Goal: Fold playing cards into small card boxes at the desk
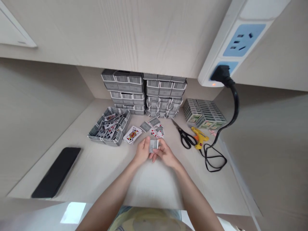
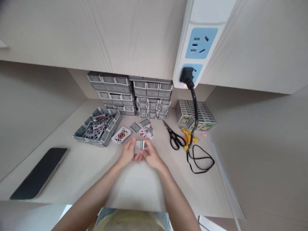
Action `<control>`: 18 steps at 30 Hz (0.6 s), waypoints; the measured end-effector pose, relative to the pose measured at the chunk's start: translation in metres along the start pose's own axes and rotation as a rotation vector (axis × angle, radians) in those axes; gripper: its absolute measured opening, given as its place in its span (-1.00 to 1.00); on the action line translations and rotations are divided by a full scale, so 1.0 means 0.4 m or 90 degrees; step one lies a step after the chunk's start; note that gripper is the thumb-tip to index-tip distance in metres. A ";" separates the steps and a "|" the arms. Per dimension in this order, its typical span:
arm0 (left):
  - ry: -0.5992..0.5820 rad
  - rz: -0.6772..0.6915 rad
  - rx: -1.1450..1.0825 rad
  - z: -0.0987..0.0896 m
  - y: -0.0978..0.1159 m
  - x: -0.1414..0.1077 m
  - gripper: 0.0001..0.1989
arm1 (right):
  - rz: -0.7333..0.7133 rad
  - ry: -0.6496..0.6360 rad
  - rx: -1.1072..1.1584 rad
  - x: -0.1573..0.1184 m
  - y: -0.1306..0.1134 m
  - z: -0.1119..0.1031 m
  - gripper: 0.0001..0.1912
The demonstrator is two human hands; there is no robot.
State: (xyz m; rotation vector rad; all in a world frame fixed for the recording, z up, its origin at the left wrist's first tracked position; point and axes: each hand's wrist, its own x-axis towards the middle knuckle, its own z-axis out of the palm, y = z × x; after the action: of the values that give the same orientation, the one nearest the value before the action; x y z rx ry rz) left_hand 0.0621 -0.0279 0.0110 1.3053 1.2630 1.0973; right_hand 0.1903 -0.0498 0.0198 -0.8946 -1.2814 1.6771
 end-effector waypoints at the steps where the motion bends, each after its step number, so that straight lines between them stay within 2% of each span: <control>1: -0.016 -0.034 -0.041 0.001 0.003 0.002 -0.54 | -0.001 -0.015 0.011 -0.001 -0.003 0.002 -0.64; 3: -0.044 -0.099 -0.116 0.003 0.008 0.004 -0.54 | -0.002 -0.036 0.033 -0.002 -0.006 0.009 -0.63; 5: -0.046 -0.126 -0.149 0.003 0.012 0.005 -0.55 | 0.000 -0.035 0.050 -0.001 -0.007 0.015 -0.61; 7: -0.020 -0.095 -0.129 0.001 0.016 0.003 -0.56 | 0.003 -0.005 0.056 0.003 -0.006 0.018 -0.60; 10: 0.005 0.001 -0.054 -0.008 0.020 0.001 -0.61 | -0.005 0.080 0.060 0.010 -0.005 0.014 -0.61; 15: -0.095 0.075 0.131 -0.033 0.016 0.009 -0.68 | -0.031 0.181 0.039 0.017 0.002 0.000 -0.65; 18: -0.089 0.082 0.219 -0.039 0.010 0.013 -0.65 | -0.017 0.218 -0.001 0.021 0.016 -0.002 -0.66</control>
State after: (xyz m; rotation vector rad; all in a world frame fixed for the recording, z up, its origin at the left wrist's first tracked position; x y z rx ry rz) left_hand 0.0474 -0.0217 0.0166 1.7109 1.3148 0.8816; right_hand 0.1864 -0.0429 0.0131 -1.1058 -1.0561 1.4262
